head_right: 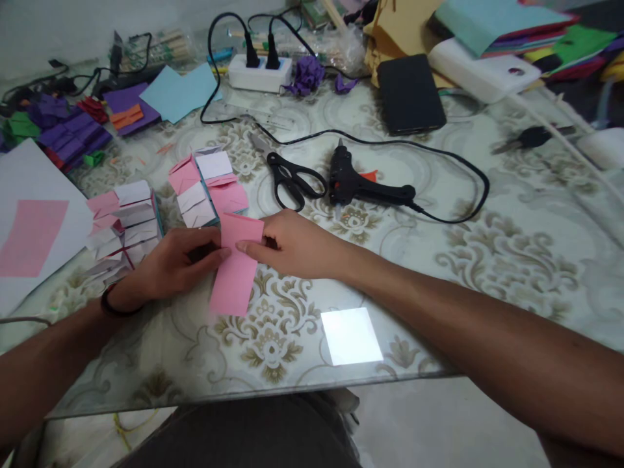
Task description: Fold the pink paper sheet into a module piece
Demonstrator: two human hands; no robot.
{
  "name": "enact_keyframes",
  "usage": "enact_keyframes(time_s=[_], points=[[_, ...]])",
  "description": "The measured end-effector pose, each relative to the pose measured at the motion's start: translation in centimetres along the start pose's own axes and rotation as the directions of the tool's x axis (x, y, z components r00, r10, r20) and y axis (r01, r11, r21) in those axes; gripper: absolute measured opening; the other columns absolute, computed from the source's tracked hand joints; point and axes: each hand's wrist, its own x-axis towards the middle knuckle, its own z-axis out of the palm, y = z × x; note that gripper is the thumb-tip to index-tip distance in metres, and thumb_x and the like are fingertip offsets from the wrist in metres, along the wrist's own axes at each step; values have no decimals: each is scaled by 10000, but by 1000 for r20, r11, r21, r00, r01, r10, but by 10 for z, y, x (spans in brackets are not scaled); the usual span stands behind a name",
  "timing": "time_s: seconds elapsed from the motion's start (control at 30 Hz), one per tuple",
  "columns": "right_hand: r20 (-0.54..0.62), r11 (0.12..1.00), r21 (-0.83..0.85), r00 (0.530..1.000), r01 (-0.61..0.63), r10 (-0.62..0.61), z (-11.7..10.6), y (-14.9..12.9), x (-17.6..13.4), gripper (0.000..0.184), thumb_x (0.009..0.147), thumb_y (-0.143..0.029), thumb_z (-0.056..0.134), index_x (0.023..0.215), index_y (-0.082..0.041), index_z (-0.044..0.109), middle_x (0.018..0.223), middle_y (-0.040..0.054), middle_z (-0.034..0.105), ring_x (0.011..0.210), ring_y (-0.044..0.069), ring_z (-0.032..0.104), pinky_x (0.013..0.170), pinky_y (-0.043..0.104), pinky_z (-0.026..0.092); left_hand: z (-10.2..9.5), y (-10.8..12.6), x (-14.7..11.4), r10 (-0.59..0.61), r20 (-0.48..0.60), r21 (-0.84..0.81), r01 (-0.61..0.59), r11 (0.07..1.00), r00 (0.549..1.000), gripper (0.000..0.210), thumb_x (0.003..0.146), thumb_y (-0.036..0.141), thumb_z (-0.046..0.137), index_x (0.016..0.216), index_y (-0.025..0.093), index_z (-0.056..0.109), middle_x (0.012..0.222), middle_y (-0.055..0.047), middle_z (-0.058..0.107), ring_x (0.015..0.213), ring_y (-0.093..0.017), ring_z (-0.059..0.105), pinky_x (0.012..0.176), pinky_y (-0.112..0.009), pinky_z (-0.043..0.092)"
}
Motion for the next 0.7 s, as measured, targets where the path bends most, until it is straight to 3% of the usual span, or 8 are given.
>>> enact_keyframes(time_s=[0.7], points=[[12,1000,11,1000,14,-14,-1,0,1,480,1047,-480,516,693,-156,527,586,-52,378,536,49,337,539,217,257,-1,2,-1,-8,2,-9,8,1000,1000,347,1059,381,571,825,143,664,653,36,543,578,-78,426,543,-214,338]])
